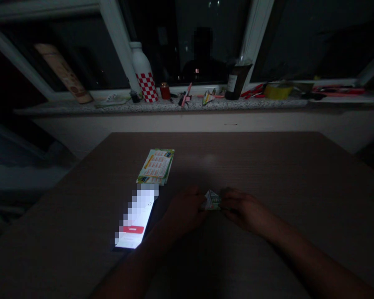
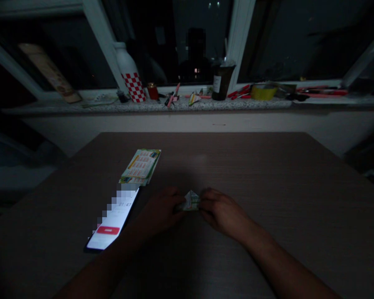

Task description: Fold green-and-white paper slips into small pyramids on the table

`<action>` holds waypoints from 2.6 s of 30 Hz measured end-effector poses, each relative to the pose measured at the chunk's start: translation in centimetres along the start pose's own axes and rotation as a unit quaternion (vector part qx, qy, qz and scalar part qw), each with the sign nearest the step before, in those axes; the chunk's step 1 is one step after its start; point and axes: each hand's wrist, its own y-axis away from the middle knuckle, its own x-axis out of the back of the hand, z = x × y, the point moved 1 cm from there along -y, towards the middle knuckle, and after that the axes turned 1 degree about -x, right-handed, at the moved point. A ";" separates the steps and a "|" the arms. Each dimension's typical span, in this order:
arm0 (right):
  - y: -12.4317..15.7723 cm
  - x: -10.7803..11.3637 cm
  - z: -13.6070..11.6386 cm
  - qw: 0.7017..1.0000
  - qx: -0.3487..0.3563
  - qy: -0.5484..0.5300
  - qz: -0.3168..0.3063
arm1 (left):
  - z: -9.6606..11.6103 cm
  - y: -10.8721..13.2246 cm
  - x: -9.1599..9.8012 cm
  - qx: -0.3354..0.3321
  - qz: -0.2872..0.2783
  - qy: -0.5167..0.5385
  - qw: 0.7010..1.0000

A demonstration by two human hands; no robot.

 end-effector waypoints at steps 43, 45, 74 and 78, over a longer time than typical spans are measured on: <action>-1.7 -0.9 0.9 0.995 -0.084 -0.040 0.032 | 0.5 -0.9 -0.9 0.073 -0.011 -0.005 0.997; -1.8 -0.9 0.9 0.995 -0.087 -0.040 0.034 | 0.5 -0.9 -0.9 0.073 -0.002 -0.007 0.997; -1.6 -1.6 1.2 0.997 -0.058 -0.028 0.045 | 0.8 -0.8 -0.8 0.105 -0.011 0.004 0.994; -1.6 -1.5 0.8 0.998 -0.050 0.016 0.046 | 0.9 -0.6 -0.7 0.093 -0.006 -0.008 0.996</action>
